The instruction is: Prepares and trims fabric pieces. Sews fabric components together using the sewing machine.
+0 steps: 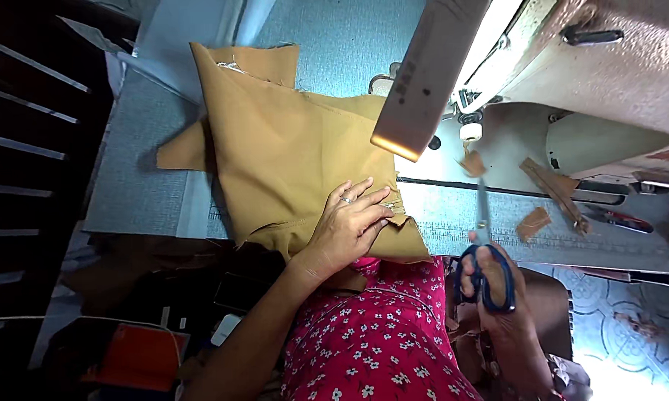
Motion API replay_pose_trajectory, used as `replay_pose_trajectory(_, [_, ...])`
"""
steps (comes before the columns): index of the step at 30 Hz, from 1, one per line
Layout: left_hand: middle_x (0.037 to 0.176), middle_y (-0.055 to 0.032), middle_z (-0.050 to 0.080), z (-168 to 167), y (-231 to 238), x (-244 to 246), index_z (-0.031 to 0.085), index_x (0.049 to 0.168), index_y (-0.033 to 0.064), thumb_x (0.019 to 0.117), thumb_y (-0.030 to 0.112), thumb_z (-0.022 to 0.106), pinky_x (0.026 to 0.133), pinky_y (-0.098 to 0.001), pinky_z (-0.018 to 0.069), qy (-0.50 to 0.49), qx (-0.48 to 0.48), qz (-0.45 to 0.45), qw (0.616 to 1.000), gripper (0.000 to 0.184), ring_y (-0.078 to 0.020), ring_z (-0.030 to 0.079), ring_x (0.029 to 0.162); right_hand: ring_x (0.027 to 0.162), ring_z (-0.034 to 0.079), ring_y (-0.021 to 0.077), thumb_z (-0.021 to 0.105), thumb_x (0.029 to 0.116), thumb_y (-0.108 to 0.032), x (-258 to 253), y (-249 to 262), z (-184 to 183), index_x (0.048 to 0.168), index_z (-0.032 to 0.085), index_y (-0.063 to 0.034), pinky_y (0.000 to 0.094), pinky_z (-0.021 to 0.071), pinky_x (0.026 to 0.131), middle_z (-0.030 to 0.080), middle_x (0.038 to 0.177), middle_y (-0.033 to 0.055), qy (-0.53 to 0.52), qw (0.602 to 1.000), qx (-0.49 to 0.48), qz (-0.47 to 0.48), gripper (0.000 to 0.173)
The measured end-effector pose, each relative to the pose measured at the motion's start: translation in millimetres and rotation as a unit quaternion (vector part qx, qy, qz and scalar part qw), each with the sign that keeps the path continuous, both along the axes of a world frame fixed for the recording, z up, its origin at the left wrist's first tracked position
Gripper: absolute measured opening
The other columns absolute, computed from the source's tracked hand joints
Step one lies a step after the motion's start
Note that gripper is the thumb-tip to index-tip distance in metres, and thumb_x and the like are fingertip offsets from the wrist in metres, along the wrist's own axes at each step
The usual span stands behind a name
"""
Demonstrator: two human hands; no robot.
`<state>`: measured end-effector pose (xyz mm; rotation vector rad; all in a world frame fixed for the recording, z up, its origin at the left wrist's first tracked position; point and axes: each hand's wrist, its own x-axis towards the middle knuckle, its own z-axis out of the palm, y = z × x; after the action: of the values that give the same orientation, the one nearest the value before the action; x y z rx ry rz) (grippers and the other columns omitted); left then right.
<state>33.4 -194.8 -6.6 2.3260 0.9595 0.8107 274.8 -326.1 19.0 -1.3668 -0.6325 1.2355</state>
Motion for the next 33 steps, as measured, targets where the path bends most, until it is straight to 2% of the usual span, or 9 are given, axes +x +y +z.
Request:
replay_pose_trajectory(3, [0.136,-0.0096,0.067,-1.5,12.9,0.1,0.08,0.107,0.0144,0.1,0.024,0.056,0.116,-0.0617,0.0323,0.007,0.02,-0.008,1.0,0.026,-0.0365,0.053,0.138,0.056,0.059,0.0025,0.068,0.0947,-0.047,23.7,-3.6,5.2,0.136,0.042,-0.0003,0.0185,0.0542,0.051,0.062,0.079,-0.0086,-0.094,0.995,0.018,0.013,0.068])
replay_pose_trajectory(5, [0.131,-0.0131,0.068,-1.1,21.4,1.7,0.081,0.104,0.0157,0.097,0.024,0.058,0.111,-0.0594,0.0379,0.008,0.054,-0.013,0.998,0.025,-0.0389,0.055,0.133,0.065,0.055,-0.0028,0.062,0.0918,-0.061,38.4,0.6,16.7,0.143,0.036,0.0053,0.0149,0.0507,0.059,0.055,0.086,-0.0108,-0.233,0.97,0.011,0.074,0.087])
replay_pose_trajectory(7, [0.121,-0.0126,0.071,-1.5,26.6,4.1,0.081,0.102,0.0154,0.0952,0.023,0.06,0.102,-0.0538,0.0434,0.003,0.079,-0.019,0.997,0.024,-0.0348,0.06,0.122,0.072,0.054,-0.0065,0.058,0.0924,-0.06,50.1,8.2,27.8,0.145,0.035,0.0104,0.0124,0.0496,0.064,0.054,0.092,-0.0094,-0.321,0.939,0.01,0.127,0.091])
replay_pose_trajectory(9, [0.123,-0.0118,0.071,-3.2,25.2,5.2,0.081,0.102,0.0149,0.0948,0.022,0.058,0.1,-0.0523,0.0449,-0.001,0.074,-0.019,0.997,0.025,-0.0328,0.061,0.122,0.064,0.056,-0.0047,0.06,0.0939,-0.048,51.6,13.7,35.5,0.144,0.041,0.003,0.0138,0.0501,0.057,0.059,0.086,-0.0116,-0.275,0.947,-0.01,0.165,0.074])
replay_pose_trajectory(11, [0.134,-0.013,0.068,-4.7,17.4,4.8,0.081,0.101,0.0147,0.0959,0.024,0.057,0.105,-0.0563,0.0417,-0.009,0.048,-0.01,0.999,0.026,-0.0361,0.057,0.132,0.055,0.057,-0.0013,0.061,0.0939,-0.042,40.3,16.2,36.7,0.139,0.044,-0.0042,0.0167,0.0495,0.048,0.063,0.081,-0.0115,-0.172,0.963,-0.047,0.203,0.061])
replay_pose_trajectory(15, [0.135,-0.0094,0.068,-4.9,-1.3,7.2,0.082,0.101,0.0164,0.0971,0.024,0.059,0.11,-0.0553,0.0368,-0.049,-0.013,0.004,0.999,0.024,-0.0326,0.051,0.139,0.052,0.057,0.0004,0.063,0.0951,-0.037,10.6,16.5,23.7,0.131,0.05,-0.0077,0.017,0.0483,0.044,0.065,0.08,-0.0081,-0.068,0.967,-0.079,0.232,0.048])
replay_pose_trajectory(18, [0.135,-0.0089,0.068,-4.2,-12.5,9.6,0.082,0.102,0.0158,0.0978,0.023,0.059,0.112,-0.055,0.0354,-0.066,-0.046,0.003,0.997,0.024,-0.0314,0.05,0.141,0.053,0.057,-0.0006,0.066,0.0949,-0.033,-8.6,13.9,16.2,0.13,0.05,-0.0057,0.0156,0.0487,0.046,0.066,0.08,-0.0079,-0.04,0.977,-0.064,0.199,0.047])
replay_pose_trajectory(28, [0.132,-0.0074,0.07,-1.9,-31.8,13.3,0.081,0.103,0.017,0.0991,0.024,0.061,0.113,-0.0542,0.0329,-0.084,-0.075,0.003,0.994,0.022,-0.0293,0.05,0.141,0.058,0.059,-0.0038,0.067,0.0942,-0.022,-36.9,7.1,11.7,0.131,0.052,0.0,0.0137,0.0511,0.052,0.065,0.078,-0.011,-0.118,0.982,-0.046,0.138,0.045])
replay_pose_trajectory(33, [0.13,-0.007,0.071,0.1,-31.7,12.5,0.081,0.101,0.0163,0.0984,0.022,0.061,0.113,-0.0546,0.0323,-0.077,-0.082,0.009,0.994,0.022,-0.0293,0.051,0.141,0.054,0.058,-0.0025,0.068,0.0924,-0.033,-28.3,-14.2,19.7,0.13,0.052,-0.007,0.0146,0.0497,0.048,0.062,0.074,-0.0126,-0.065,0.983,-0.087,0.15,0.049])
